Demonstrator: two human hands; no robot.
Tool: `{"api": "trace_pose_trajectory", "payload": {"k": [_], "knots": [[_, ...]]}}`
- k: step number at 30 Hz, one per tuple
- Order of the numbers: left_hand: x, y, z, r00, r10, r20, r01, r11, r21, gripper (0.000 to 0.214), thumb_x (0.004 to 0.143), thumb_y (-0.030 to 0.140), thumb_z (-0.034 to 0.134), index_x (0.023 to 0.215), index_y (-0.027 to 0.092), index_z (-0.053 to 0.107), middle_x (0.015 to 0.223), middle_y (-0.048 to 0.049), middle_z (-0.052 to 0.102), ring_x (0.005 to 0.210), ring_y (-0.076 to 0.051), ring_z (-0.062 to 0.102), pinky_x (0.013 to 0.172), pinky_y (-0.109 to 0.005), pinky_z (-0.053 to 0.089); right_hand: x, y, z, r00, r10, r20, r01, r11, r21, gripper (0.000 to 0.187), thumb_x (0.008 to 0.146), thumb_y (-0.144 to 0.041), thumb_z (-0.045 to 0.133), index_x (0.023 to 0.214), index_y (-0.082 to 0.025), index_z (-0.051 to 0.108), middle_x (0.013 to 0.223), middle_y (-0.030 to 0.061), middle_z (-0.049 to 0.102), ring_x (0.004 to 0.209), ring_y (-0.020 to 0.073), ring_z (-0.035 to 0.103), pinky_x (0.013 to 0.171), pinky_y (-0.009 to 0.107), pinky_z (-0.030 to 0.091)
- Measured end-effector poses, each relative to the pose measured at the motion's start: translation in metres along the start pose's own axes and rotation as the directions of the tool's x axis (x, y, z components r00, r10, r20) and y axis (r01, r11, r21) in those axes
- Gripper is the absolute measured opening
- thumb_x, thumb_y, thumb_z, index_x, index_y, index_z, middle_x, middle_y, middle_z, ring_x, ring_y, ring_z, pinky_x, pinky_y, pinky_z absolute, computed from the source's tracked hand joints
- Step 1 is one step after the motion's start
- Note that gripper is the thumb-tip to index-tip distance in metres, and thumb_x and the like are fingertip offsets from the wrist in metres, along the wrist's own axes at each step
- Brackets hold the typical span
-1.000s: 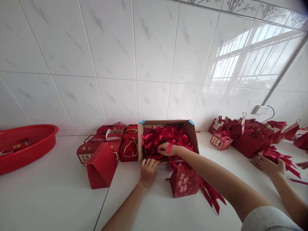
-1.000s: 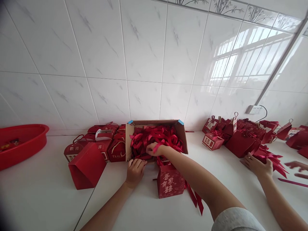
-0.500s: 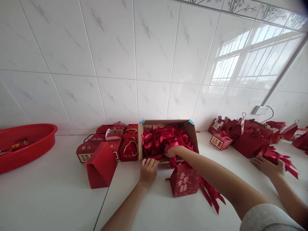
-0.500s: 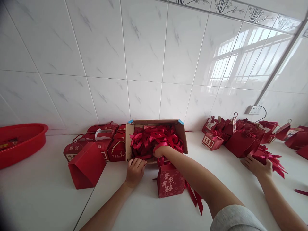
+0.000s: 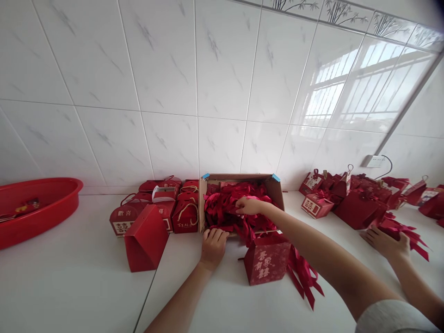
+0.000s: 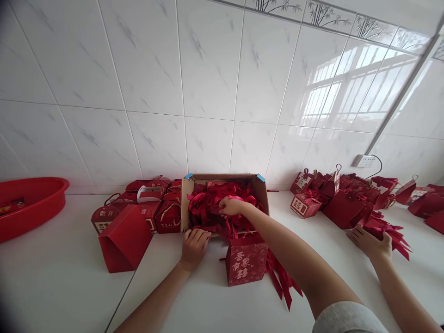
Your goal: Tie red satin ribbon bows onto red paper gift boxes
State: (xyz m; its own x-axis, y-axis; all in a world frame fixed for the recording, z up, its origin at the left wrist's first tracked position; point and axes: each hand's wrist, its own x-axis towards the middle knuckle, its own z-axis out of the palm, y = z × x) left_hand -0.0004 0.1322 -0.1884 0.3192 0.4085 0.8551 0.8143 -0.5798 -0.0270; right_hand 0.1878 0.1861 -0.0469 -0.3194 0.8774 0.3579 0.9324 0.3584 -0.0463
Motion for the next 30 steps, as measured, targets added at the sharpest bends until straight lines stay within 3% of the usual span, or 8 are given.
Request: {"api": "trace_pose_trajectory", "payload": {"k": [8, 12, 16, 18, 21, 23, 27, 30], "knots": [[0.001, 0.001, -0.002, 1.000, -0.004, -0.011, 0.004, 1.000, -0.009, 0.023, 0.090, 0.011, 0.043, 0.081, 0.021, 0.062, 0.070, -0.0012, 0.065, 0.071, -0.016, 0.057, 0.075, -0.034, 0.036, -0.002, 0.015, -0.039, 0.981, -0.068, 0.183, 0.060, 0.997, 0.051, 0.022, 0.084, -0.032, 0.053, 0.085, -0.030, 0.075, 0.087, 0.0060, 0.076, 0.091, 0.0209, 0.068, 0.090, 0.032, 0.047], [0.001, 0.002, -0.001, 1.000, -0.014, -0.023, 0.014, 1.000, -0.007, 0.024, 0.089, 0.010, 0.044, 0.079, 0.022, 0.062, 0.068, -0.0006, 0.064, 0.070, -0.016, 0.057, 0.074, -0.034, 0.036, 0.005, 0.011, -0.050, 0.978, -0.075, 0.194, 0.068, 0.997, 0.042, 0.016, 0.086, -0.028, 0.057, 0.086, -0.025, 0.073, 0.093, 0.0071, 0.073, 0.094, 0.0212, 0.066, 0.089, 0.032, 0.048], [0.000, 0.003, -0.001, 1.000, -0.022, -0.022, 0.022, 1.000, -0.003, 0.025, 0.090, 0.009, 0.044, 0.078, 0.021, 0.062, 0.067, -0.0006, 0.063, 0.069, -0.016, 0.057, 0.074, -0.033, 0.036, 0.021, 0.001, -0.057, 0.983, -0.085, 0.165, 0.080, 0.996, 0.038, 0.019, 0.091, -0.030, 0.056, 0.101, -0.016, 0.065, 0.108, 0.0074, 0.065, 0.098, 0.0194, 0.062, 0.086, 0.040, 0.051], [0.000, 0.004, -0.001, 1.000, -0.022, -0.016, 0.022, 1.000, -0.001, 0.026, 0.091, 0.010, 0.043, 0.079, 0.021, 0.063, 0.067, -0.0007, 0.063, 0.069, -0.016, 0.057, 0.074, -0.033, 0.036, 0.031, -0.006, -0.059, 0.978, -0.131, 0.165, 0.121, 0.990, 0.066, 0.018, 0.089, -0.020, 0.057, 0.106, -0.016, 0.064, 0.113, 0.0069, 0.064, 0.102, 0.0190, 0.061, 0.089, 0.036, 0.049], [-0.002, 0.004, -0.001, 1.000, -0.025, -0.011, 0.025, 1.000, 0.003, 0.026, 0.091, 0.011, 0.043, 0.077, 0.020, 0.062, 0.068, -0.0012, 0.063, 0.069, -0.016, 0.056, 0.074, -0.034, 0.035, 0.046, -0.018, -0.053, 0.953, -0.225, 0.204, 0.203, 0.971, 0.126, 0.036, 0.078, -0.004, 0.056, 0.111, -0.017, 0.065, 0.116, 0.0038, 0.067, 0.106, 0.0177, 0.061, 0.093, 0.024, 0.046], [-0.003, 0.004, 0.000, 1.000, -0.025, -0.006, 0.025, 1.000, 0.004, 0.026, 0.091, 0.012, 0.043, 0.076, 0.020, 0.062, 0.069, -0.0015, 0.063, 0.069, -0.016, 0.055, 0.073, -0.034, 0.035, 0.056, -0.029, -0.042, 0.934, -0.267, 0.236, 0.238, 0.961, 0.144, 0.042, 0.076, -0.004, 0.056, 0.115, -0.017, 0.065, 0.120, 0.0043, 0.066, 0.110, 0.0189, 0.059, 0.097, 0.024, 0.044], [-0.005, 0.003, 0.001, 1.000, -0.018, -0.005, 0.018, 1.000, 0.002, 0.023, 0.091, 0.012, 0.045, 0.079, 0.021, 0.063, 0.070, -0.0009, 0.065, 0.070, -0.017, 0.055, 0.074, -0.034, 0.035, 0.068, -0.055, -0.012, 0.907, -0.295, 0.302, 0.271, 0.955, 0.120, 0.049, 0.087, -0.018, 0.053, 0.136, -0.016, 0.048, 0.139, 0.0128, 0.050, 0.126, 0.0271, 0.047, 0.107, 0.043, 0.035], [-0.006, 0.003, 0.002, 1.000, -0.018, -0.011, 0.018, 1.000, -0.002, 0.019, 0.090, 0.012, 0.049, 0.082, 0.022, 0.063, 0.071, -0.0001, 0.065, 0.070, -0.017, 0.056, 0.074, -0.034, 0.035, 0.067, -0.068, 0.006, 0.818, -0.330, 0.471, 0.319, 0.942, 0.106, 0.048, 0.090, -0.033, 0.057, 0.135, -0.020, 0.046, 0.140, 0.0120, 0.047, 0.124, 0.0280, 0.048, 0.104, 0.053, 0.037]]}}
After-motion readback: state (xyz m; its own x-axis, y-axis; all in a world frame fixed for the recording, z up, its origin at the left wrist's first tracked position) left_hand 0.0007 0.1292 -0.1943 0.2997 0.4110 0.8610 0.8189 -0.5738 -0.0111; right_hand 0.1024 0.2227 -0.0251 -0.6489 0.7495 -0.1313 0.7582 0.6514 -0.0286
